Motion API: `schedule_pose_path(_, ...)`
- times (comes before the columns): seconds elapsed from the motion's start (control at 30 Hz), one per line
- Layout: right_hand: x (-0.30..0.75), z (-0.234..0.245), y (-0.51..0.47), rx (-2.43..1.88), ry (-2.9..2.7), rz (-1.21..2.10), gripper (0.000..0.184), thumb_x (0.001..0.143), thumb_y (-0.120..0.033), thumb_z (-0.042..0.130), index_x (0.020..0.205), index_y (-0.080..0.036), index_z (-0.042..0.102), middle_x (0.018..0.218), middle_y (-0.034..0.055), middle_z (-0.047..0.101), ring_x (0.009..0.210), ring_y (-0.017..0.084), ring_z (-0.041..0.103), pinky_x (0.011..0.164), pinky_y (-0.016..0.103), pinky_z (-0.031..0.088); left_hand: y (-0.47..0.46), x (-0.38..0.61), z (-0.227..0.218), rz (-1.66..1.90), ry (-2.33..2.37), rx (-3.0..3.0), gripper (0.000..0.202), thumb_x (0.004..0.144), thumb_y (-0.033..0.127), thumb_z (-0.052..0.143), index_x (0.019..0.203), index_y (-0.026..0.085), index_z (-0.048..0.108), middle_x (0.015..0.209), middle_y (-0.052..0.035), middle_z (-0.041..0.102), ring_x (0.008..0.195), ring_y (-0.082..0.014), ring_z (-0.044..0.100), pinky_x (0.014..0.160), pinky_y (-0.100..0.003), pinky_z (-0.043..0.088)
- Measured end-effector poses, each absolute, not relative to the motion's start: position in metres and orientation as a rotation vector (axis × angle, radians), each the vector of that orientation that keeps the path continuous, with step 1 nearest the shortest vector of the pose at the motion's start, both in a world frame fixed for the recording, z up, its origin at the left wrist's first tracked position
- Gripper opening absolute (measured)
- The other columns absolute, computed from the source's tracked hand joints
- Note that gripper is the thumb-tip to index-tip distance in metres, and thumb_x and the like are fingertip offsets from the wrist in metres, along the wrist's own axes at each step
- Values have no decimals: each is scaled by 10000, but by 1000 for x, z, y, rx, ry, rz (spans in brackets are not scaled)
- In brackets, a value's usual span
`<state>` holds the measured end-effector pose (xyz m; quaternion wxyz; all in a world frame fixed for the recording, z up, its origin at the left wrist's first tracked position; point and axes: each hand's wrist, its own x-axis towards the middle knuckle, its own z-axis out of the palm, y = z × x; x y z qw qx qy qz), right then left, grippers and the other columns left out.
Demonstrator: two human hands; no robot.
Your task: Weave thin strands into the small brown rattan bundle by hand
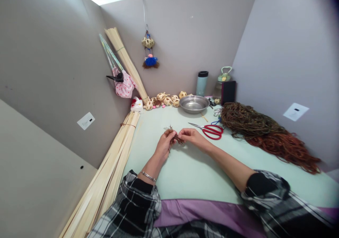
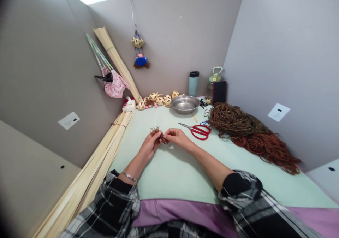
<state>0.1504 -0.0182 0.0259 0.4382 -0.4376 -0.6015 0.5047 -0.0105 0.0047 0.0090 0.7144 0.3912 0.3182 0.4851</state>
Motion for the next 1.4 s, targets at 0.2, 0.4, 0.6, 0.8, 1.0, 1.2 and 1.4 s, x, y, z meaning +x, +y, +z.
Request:
schedule_pose_path(0.2,148,27,-18,-1106,-1544,1158,229,779,-372,663,764,-148,621,685,16,652,627,134,558,639,262,422,4,-10,9,1077,712,847,392,620,369,860,839,130,638,750,6,606,583,-40,512,586,-164,430)
schedule_pose_path(0.4,149,21,-14,-1164,-1597,1051,171,774,-317,615,752,-147,617,678,20,648,622,144,568,618,263,428,4,-10,7,1079,735,892,401,613,378,859,840,133,637,746,14,593,574,-38,495,588,-174,414)
schedule_pose_path(0.6,149,20,-14,-1204,-1598,832,119,787,-283,581,765,-167,587,693,1,614,639,141,550,627,264,421,3,-8,6,1049,764,1034,370,613,355,847,832,141,640,720,22,579,554,-47,481,546,-186,363)
schedule_pose_path(0.8,150,21,-10,-1153,-1467,889,180,776,-345,627,780,-169,589,670,-9,584,619,136,527,623,269,420,1,-9,11,1009,732,947,396,570,347,879,803,143,633,717,26,579,544,-40,490,553,-177,383)
schedule_pose_path(1.0,152,25,-11,-1144,-1390,999,340,817,-516,622,844,-180,577,717,8,615,645,150,551,641,283,455,3,-10,10,1034,720,830,480,527,358,910,849,145,624,797,6,624,559,-30,496,574,-163,423)
schedule_pose_path(1.2,147,25,-17,-1163,-1583,1108,502,873,-651,518,677,-190,482,590,3,545,551,140,501,552,274,379,1,-8,9,1006,712,919,419,567,355,888,820,144,630,735,20,590,545,-42,492,554,-179,391)
schedule_pose_path(1.4,149,24,-14,-1173,-1547,1074,557,795,-709,574,628,-193,448,546,-36,432,507,111,398,518,259,307,0,-7,10,1009,719,949,390,575,350,874,807,146,636,731,22,580,554,-50,488,569,-197,376)
